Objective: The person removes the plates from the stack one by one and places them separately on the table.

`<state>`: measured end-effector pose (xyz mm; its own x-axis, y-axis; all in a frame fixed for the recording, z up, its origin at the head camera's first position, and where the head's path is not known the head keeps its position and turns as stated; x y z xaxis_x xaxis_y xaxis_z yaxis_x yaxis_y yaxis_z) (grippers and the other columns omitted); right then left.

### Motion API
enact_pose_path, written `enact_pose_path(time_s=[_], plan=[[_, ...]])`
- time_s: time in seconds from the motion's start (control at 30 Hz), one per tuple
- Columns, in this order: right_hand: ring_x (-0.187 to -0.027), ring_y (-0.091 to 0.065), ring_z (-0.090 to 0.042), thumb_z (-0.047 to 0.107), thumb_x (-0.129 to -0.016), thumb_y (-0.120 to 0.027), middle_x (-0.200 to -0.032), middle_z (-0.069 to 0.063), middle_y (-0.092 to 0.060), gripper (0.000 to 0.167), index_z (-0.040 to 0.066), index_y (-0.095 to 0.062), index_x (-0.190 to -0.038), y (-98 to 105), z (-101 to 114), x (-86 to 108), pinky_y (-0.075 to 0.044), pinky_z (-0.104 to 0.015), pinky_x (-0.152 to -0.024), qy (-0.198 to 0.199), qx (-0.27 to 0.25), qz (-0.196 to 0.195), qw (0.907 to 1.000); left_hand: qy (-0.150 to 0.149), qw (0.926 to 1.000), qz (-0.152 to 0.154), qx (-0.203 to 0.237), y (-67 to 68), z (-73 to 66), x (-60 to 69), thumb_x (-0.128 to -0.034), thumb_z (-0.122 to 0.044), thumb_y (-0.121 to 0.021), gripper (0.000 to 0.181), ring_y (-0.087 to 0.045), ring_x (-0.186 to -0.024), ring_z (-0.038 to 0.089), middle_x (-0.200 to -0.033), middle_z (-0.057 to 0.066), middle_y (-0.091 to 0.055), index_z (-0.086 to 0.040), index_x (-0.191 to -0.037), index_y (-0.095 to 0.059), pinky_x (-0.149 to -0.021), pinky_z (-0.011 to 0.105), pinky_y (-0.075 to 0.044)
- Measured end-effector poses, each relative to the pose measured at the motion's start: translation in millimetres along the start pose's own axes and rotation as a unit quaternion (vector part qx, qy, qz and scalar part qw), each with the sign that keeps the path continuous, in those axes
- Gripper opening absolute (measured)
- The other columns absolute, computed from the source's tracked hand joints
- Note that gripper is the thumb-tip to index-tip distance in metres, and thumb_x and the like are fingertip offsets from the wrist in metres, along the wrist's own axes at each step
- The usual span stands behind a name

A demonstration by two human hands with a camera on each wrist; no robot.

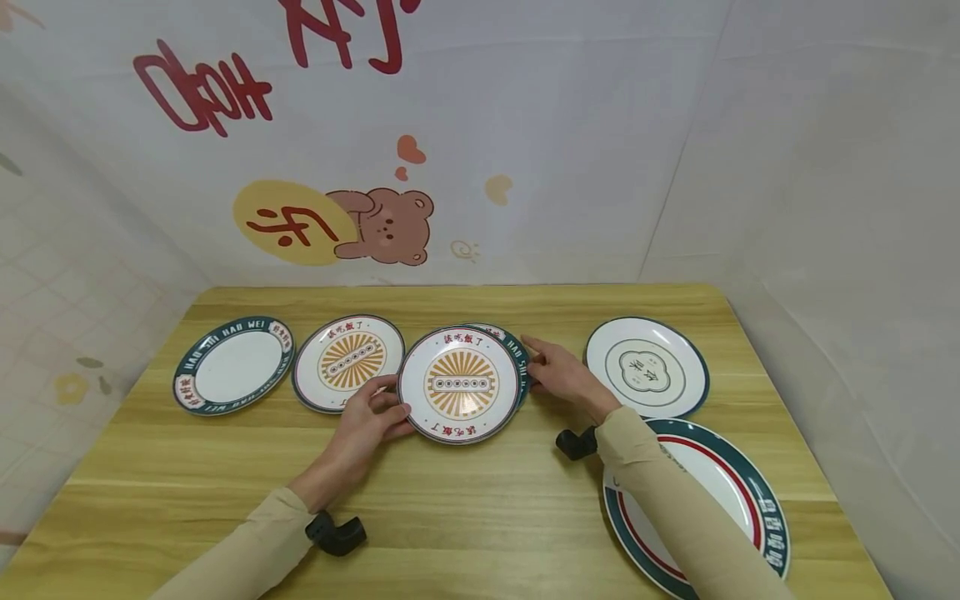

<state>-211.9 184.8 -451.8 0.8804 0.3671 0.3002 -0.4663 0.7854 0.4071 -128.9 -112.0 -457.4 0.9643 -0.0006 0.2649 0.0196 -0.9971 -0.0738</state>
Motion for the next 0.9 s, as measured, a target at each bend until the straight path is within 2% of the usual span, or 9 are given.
enact_pose_path(time_s=[0.13, 0.27, 0.5, 0.73, 0.9], plan=[[-0.109, -0.064, -0.029, 0.004, -0.106, -0.047, -0.134, -0.029, -0.056, 0.058, 0.004, -0.031, -0.162, 0, 0, 0.3, -0.061, -0.038, -0.091, -0.008, 0.008, -0.006, 0.9999, -0.005, 0.9999, 0.003, 0.013, 5.8, -1.6, 3.3, -0.0961, 0.013, -0.061, 0.054, -0.066, -0.088, 0.021, -0.103, 0.017, -0.055, 0.004, -0.147, -0.046, -0.079, 0.033, -0.064], [-0.108, -0.064, -0.028, 0.004, -0.106, -0.047, -0.134, -0.029, -0.057, 0.057, 0.005, -0.033, -0.162, 0, 1, -0.2, -0.061, -0.038, -0.092, -0.01, 0.011, -0.01, 0.9998, -0.004, 0.9997, 0.009, 0.02, 11.5, -3.4, 8.4, -0.0962, 0.011, -0.062, 0.054, -0.066, -0.087, 0.02, -0.102, 0.016, -0.056, 0.003, -0.147, -0.048, -0.079, 0.033, -0.064], [-0.109, -0.064, -0.029, 0.004, -0.107, -0.047, -0.134, -0.028, -0.057, 0.057, 0.005, -0.033, -0.162, 1, 2, -0.8, -0.06, -0.04, -0.094, -0.013, 0.011, -0.008, 0.9998, 0.02, 0.9996, 0.02, 0.005, 19.7, -8.2, 19.8, -0.097, 0.008, -0.063, 0.052, -0.067, -0.086, 0.019, -0.107, 0.017, -0.058, 0.001, -0.148, -0.05, -0.077, 0.032, -0.064], [-0.109, -0.064, -0.029, 0.003, -0.106, -0.047, -0.133, -0.028, -0.057, 0.057, 0.004, -0.032, -0.162, 1, 1, -0.7, -0.06, -0.04, -0.094, -0.009, 0.003, -0.006, 0.9999, 0.039, 0.999, 0.022, -0.007, 22.1, -9.9, 27.1, -0.0952, 0.008, -0.064, 0.05, -0.067, -0.083, 0.02, -0.104, 0.016, -0.061, 0.004, -0.143, -0.052, -0.073, 0.032, -0.064], [-0.109, -0.063, -0.03, 0.004, -0.107, -0.047, -0.133, -0.028, -0.057, 0.058, 0.004, -0.031, -0.162, 0, 0, -0.2, -0.06, -0.041, -0.095, -0.01, 0.009, -0.005, 0.9999, 0.045, 0.9982, 0.038, -0.011, 21.0, -10.0, 32.1, -0.0947, 0.007, -0.064, 0.045, -0.066, -0.084, 0.02, -0.101, 0.015, -0.061, 0.005, -0.139, -0.056, -0.072, 0.031, -0.064]])
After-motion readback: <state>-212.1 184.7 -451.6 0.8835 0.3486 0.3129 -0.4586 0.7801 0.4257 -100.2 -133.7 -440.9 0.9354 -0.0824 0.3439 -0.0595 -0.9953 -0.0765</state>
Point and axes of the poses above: each hand's wrist, its own x-axis away from the middle knuckle, its own y-axis out of the back of the hand, z = x × y, the point moved 4 cm from there along -x, towards the middle knuckle
